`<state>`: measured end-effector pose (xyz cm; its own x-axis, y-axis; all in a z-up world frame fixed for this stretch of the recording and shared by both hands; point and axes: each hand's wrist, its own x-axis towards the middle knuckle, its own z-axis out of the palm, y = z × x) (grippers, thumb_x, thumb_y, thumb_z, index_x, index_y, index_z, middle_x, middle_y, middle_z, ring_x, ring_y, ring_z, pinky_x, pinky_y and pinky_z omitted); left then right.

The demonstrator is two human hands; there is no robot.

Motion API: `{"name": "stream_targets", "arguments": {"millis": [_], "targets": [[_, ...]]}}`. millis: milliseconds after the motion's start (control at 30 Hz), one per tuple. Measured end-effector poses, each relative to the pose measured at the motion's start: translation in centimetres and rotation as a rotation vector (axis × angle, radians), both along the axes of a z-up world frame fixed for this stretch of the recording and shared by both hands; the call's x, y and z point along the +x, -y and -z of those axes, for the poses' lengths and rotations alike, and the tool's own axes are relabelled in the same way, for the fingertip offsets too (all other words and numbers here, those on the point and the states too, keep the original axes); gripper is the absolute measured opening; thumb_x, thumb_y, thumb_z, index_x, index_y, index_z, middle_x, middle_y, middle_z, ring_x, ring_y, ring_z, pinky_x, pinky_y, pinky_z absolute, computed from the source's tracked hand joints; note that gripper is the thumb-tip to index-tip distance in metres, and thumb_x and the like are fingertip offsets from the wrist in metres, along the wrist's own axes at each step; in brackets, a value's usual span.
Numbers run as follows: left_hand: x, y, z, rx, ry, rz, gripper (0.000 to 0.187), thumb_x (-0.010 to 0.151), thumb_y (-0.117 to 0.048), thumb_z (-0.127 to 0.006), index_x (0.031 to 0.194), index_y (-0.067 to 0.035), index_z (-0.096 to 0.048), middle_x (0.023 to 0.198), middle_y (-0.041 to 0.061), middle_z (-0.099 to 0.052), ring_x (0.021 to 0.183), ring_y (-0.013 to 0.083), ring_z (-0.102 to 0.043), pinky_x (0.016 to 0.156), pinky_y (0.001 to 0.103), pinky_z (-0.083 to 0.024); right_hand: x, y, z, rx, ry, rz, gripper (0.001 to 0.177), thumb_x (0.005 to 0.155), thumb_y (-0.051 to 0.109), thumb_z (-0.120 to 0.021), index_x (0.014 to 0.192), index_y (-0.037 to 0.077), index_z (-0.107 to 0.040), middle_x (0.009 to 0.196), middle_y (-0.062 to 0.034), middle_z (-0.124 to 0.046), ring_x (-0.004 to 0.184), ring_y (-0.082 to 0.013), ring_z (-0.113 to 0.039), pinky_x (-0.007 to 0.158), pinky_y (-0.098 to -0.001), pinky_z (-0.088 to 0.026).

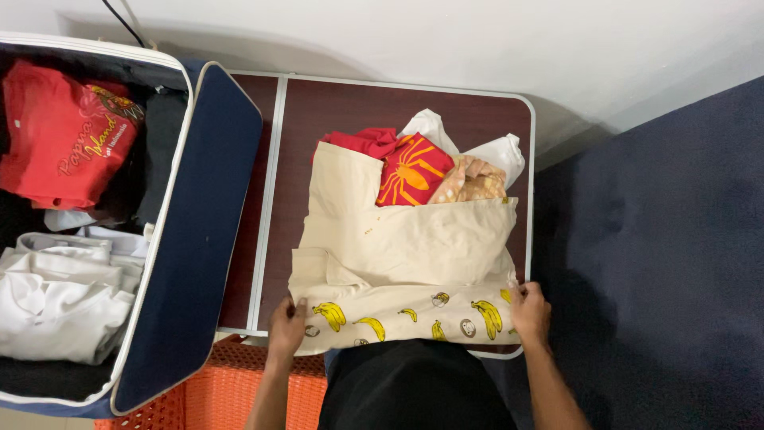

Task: The person folds shirts and shorts by hand on a small table and places them into a suitcase.

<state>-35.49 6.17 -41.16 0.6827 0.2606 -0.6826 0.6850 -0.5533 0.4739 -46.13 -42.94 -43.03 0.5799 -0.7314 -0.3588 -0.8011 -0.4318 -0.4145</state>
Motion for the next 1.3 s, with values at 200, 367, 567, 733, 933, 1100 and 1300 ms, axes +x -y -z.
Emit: {"name": "stream_targets", "arguments": {"millis": [200,367,567,733,933,1100,1300], "targets": [[-3.6,-0.3,1.7,-0.074,0.461,-0.136,0.029,0.096,-0.024,-0.067,0.110,0.002,-0.065,0.098,0.012,-0.066,0.086,0.0239,-0.062,0.077,0.037,-0.052,-2.5,0.7,1.2,0.028,0.044,0.083,0.048,0.099,0.048,-0.065,0.108,0.001,-0.070,0.101,-0.0237,-0.075,0.096,-0.0414,-0.072,0.085,-0.0493,-0.055],[-3.2,-0.3,1.0,-0.046,0.185,-0.092,0.036,0.088,-0.021,-0.073,0.117,-0.001,-0.065,0.095,0.014,-0.068,0.084,0.0281,-0.064,0.076,0.038,-0.053,-5.3,-0.7,0.8,-0.101,0.151,-0.032,0.048,0.091,0.042,-0.070,0.113,0.000,-0.068,0.098,-0.0208,-0.074,0.093,-0.0387,-0.071,0.083,-0.0492,-0.055],[-4.0,0.5,0.9,0.127,0.455,0.048,0.039,0.085,-0.019,-0.077,0.113,0.004,-0.063,0.107,0.018,-0.062,0.096,0.0327,-0.062,0.085,0.043,-0.051,2.3,-6.5,-3.7,-0.470,0.386,-0.412,0.045,0.085,0.034,-0.078,0.113,0.002,-0.065,0.103,-0.0159,-0.069,0.092,-0.0315,-0.067,0.084,-0.0481,-0.052],[-4.5,0.8,0.8,0.136,0.393,-0.005,0.041,0.086,-0.020,-0.077,0.116,0.003,-0.061,0.113,0.018,-0.060,0.100,0.0327,-0.061,0.087,0.043,-0.052,13.4,-20.5,-7.1,0.163,0.355,-0.713,0.057,0.076,0.042,-0.082,0.115,0.006,-0.063,0.097,-0.0136,-0.072,0.090,-0.0311,-0.070,0.078,-0.0444,-0.055],[-5.6,0.2,0.7,-0.031,0.430,-0.158,0.046,0.083,-0.015,-0.076,0.123,0.001,-0.062,0.110,0.016,-0.069,0.093,0.0265,-0.069,0.081,0.041,-0.056,20.1,-31.3,-7.8,0.215,-0.137,-0.982,0.071,0.081,0.044,-0.082,0.123,-0.002,-0.049,0.114,-0.0236,-0.065,0.110,-0.0386,-0.063,0.087,-0.0503,-0.054],[-8.0,-1.3,1.5,-0.243,0.237,-0.238,0.045,0.081,-0.017,-0.078,0.119,-0.001,-0.062,0.092,0.012,-0.078,0.081,0.0180,-0.074,0.074,0.037,-0.060,21.8,-32.9,-2.8,0.129,-0.039,-0.995,0.034,0.080,0.009,-0.072,0.111,0.002,-0.060,0.106,-0.0204,-0.070,0.102,-0.0386,-0.069,0.084,-0.0493,-0.057],[-9.2,-2.7,1.9,-0.011,0.228,-0.049,0.032,0.092,-0.034,-0.066,0.099,-0.004,-0.075,0.082,0.013,-0.076,0.074,0.0220,-0.069,0.071,0.039,-0.054,24.2,-29.9,-1.0,-0.005,0.058,-0.983,0.021,0.082,0.003,-0.067,0.103,0.002,-0.064,0.103,-0.0219,-0.070,0.096,-0.0412,-0.069,0.081,-0.0504,-0.056]]}}
